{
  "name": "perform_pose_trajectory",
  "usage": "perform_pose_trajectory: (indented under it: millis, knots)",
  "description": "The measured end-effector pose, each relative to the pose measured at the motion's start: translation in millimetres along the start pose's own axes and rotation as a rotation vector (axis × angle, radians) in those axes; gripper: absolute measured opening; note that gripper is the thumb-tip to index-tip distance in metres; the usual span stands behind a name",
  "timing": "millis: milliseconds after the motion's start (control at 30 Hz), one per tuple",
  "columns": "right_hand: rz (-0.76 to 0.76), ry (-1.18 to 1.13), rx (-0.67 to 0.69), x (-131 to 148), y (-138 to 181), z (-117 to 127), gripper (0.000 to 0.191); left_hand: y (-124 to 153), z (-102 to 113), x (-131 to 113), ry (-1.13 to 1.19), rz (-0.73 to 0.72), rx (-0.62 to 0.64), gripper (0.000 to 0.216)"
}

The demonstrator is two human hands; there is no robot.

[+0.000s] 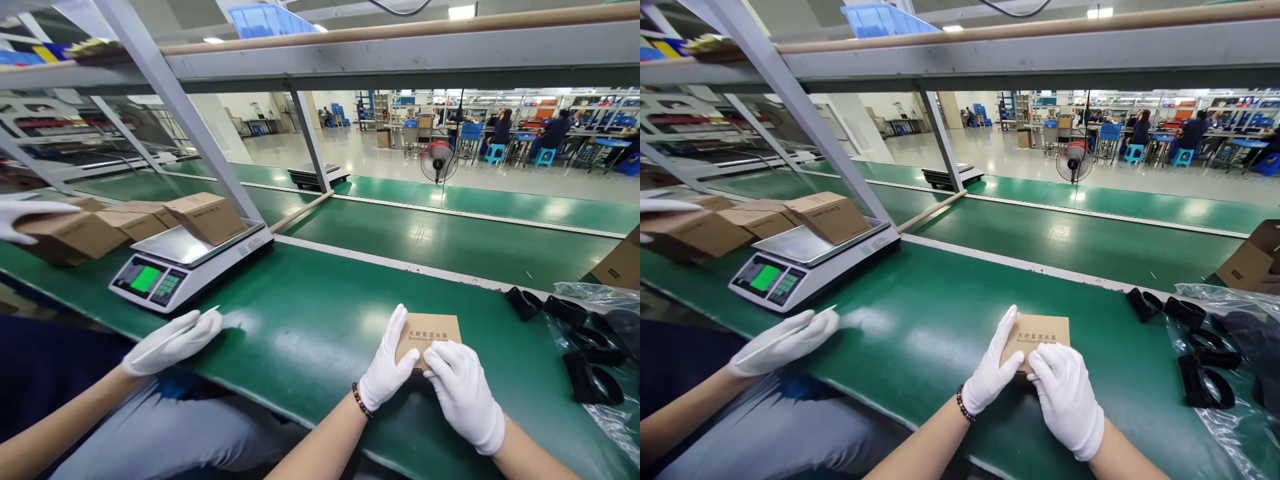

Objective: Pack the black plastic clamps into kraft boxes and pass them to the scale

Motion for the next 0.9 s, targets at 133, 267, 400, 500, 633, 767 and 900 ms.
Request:
perform_pose_trajectory:
  millis: [133,267,400,500,633,767,900]
  knots:
    - [0.04,-0.163,0.007,1.1,-3.3,1.7,0.019,0.0,1.0,-1.7,-0.02,-0.026,-0.01,0.07]
    - [-0.022,-0.068,-0.089,-1.4,0.5,-2.6,0.034,0.0,0.7,-3.3,-0.019,-0.034,-0.013,0.069]
    - [-0.245,0.052,-0.133,-17.9,8.5,-13.6,0.055,-3.0,9.1,0.1,-0.071,-0.027,-0.025,0.071]
    - [-0.425,-0.019,-0.102,-33.0,17.1,-21.1,0.066,-8.8,20.6,-5.4,-0.193,-0.071,-0.034,0.065]
    - [-0.428,-0.178,-0.055,-26.8,25.2,-33.6,0.048,-15.2,27.5,-35.3,-0.488,-0.179,-0.204,0.047]
    - [-0.208,-0.219,0.079,-21.3,15.5,-41.0,0.048,-20.8,14.6,-55.3,-0.706,-0.214,-0.019,0.04]
    - [-0.328,0.154,-0.048,-87.1,7.6,-7.0,0.042,-39.0,44.5,-34.3,-0.856,-0.159,-0.05,0.033]
Point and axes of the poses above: each hand's wrist, its own y-axis away from the middle knuckle, its own z-axis out of the back of the hand, x = y × z, the point moved 3 cm from there along -y, towards the middle knuckle, and after that the axes turned 7 degrees about z, right-handed, at the moved point
